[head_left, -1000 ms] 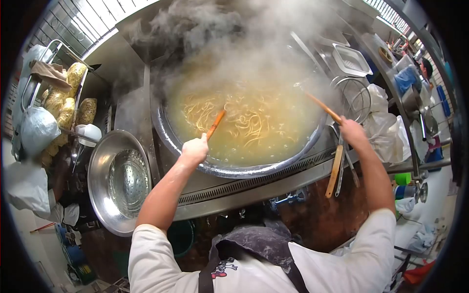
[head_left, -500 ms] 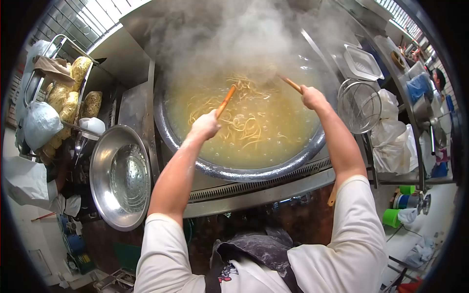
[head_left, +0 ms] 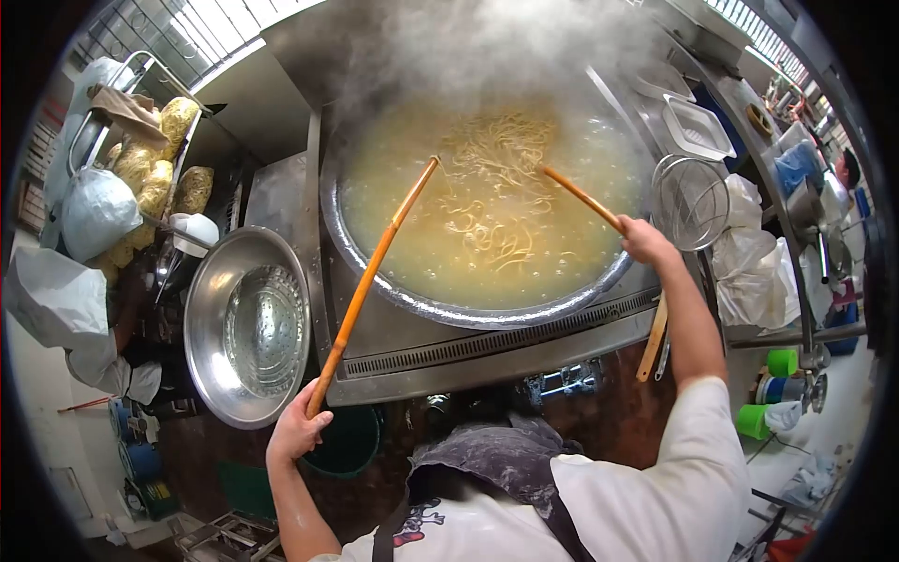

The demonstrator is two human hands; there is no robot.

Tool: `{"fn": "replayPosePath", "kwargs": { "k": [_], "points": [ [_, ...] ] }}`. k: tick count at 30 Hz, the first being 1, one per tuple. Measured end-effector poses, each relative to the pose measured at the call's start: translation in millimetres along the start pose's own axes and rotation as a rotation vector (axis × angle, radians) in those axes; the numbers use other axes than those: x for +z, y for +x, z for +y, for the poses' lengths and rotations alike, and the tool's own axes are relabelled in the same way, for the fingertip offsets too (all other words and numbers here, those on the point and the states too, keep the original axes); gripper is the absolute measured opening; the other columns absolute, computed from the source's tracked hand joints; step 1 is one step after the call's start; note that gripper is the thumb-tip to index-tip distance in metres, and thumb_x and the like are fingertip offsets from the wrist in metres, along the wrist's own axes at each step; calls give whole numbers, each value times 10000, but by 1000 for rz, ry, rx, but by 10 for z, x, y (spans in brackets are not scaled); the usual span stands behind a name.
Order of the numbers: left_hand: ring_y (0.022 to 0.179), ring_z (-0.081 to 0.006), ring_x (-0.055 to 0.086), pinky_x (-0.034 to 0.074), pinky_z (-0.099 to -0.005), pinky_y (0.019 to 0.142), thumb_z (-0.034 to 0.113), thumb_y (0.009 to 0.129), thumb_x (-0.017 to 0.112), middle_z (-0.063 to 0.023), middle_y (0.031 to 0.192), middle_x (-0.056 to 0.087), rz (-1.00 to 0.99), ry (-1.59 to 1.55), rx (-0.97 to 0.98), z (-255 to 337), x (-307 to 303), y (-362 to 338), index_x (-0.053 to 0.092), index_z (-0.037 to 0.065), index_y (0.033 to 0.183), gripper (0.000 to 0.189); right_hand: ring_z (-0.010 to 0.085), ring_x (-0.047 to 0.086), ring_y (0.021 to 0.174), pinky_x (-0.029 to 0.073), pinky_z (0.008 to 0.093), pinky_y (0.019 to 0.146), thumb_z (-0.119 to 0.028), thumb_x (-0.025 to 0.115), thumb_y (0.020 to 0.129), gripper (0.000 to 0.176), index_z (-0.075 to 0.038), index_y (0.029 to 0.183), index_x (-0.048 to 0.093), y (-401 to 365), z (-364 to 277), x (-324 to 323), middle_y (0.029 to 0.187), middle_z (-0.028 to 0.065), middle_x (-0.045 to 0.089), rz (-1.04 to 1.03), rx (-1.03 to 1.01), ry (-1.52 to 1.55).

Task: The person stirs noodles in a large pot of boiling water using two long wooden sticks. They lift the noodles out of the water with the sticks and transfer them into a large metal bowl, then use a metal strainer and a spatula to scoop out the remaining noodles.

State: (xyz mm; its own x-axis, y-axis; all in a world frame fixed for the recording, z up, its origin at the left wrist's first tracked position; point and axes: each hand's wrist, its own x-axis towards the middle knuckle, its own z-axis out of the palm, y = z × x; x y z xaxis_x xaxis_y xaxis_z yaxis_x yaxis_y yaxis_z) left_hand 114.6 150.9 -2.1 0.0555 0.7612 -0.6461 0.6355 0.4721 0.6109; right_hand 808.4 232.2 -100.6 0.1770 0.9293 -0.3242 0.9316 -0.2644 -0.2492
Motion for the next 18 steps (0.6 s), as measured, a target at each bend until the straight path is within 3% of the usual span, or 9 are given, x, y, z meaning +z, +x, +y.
{"fn": "replayPosePath", "kwargs": {
  "k": [1, 4, 5, 6, 8, 9, 11, 16, 18],
  "points": [
    [483, -109, 521, 435, -264, 414, 34, 862, 695, -21, 757, 584, 19, -14, 15, 9, 38, -13, 417, 173, 1524, 731, 435, 639, 999, 511, 493, 856, -110, 628, 867, 330, -50, 1185, 568, 125, -182, 76, 1031, 244, 681, 0, 6, 47],
    [485, -97, 508, 434, -265, 422, 47, 867, 687, -22, 749, 566, 84, 124, 81, 396, 137, 135, 420, 185, 1518, 717, 443, 639, 966, 507, 495, 832, -127, 626, 876, 304, -37, 1160, 567, 281, -380, 292, 995, 250, 679, 39, -81, 71],
    [568, -230, 629, 525, -362, 543, 97, 872, 696, -107, 783, 641, 83, 194, 115, 549, 137, 216, 425, 183, 1506, 695, 443, 640, 974, 508, 500, 846, -138, 608, 885, 289, -45, 1156, 569, 257, -451, 292, 1016, 251, 681, 6, -92, 81],
    [568, -230, 629, 525, -362, 543, 97, 872, 696, -107, 783, 641, 85, 201, 122, 565, 132, 367, 425, 183, 1506, 695, 442, 642, 982, 509, 505, 860, -148, 590, 894, 276, -53, 1152, 570, 214, -500, 288, 1038, 251, 682, -30, -105, 92],
    [796, -400, 692, 540, -474, 735, 149, 873, 702, -223, 907, 697, 244, 542, 545, 527, 166, 757, 422, 169, 1491, 679, 444, 641, 966, 508, 506, 847, -156, 605, 891, 299, -52, 1169, 568, 35, -426, 250, 1022, 248, 682, -39, -107, 105],
    [796, -400, 692, 540, -474, 735, 149, 873, 702, -223, 907, 697, 239, 550, 548, 697, 212, 792, 422, 169, 1491, 679, 439, 644, 957, 512, 500, 838, -150, 605, 892, 325, -58, 1201, 564, -64, -332, 234, 1011, 245, 683, -29, -121, 128],
    [1005, -480, 633, 492, -526, 867, 183, 877, 693, -310, 1019, 670, 192, 671, 358, 1163, 352, 898, 389, 154, 1498, 692, 427, 651, 931, 517, 487, 817, -135, 603, 892, 364, -73, 1249, 564, -373, -191, 79, 985, 238, 685, 5, -112, 162],
    [1028, -453, 639, 497, -506, 905, 187, 888, 675, -313, 1026, 666, -72, 742, 345, 1722, 851, 1555, 352, 115, 1506, 701, 428, 650, 865, 512, 472, 777, -85, 608, 870, 340, -77, 1211, 605, -1681, 291, -477, 922, 244, 666, -4, -14, 203],
    [943, -425, 665, 511, -495, 836, 183, 899, 668, -276, 1025, 677, -34, 797, 487, 1669, 1155, 1868, 403, 139, 1476, 637, 457, 634, 871, 501, 497, 778, -76, 616, 864, 344, -66, 1206, 578, -2225, 218, -653, 898, 260, 658, 5, 111, 171]
  ]
}}
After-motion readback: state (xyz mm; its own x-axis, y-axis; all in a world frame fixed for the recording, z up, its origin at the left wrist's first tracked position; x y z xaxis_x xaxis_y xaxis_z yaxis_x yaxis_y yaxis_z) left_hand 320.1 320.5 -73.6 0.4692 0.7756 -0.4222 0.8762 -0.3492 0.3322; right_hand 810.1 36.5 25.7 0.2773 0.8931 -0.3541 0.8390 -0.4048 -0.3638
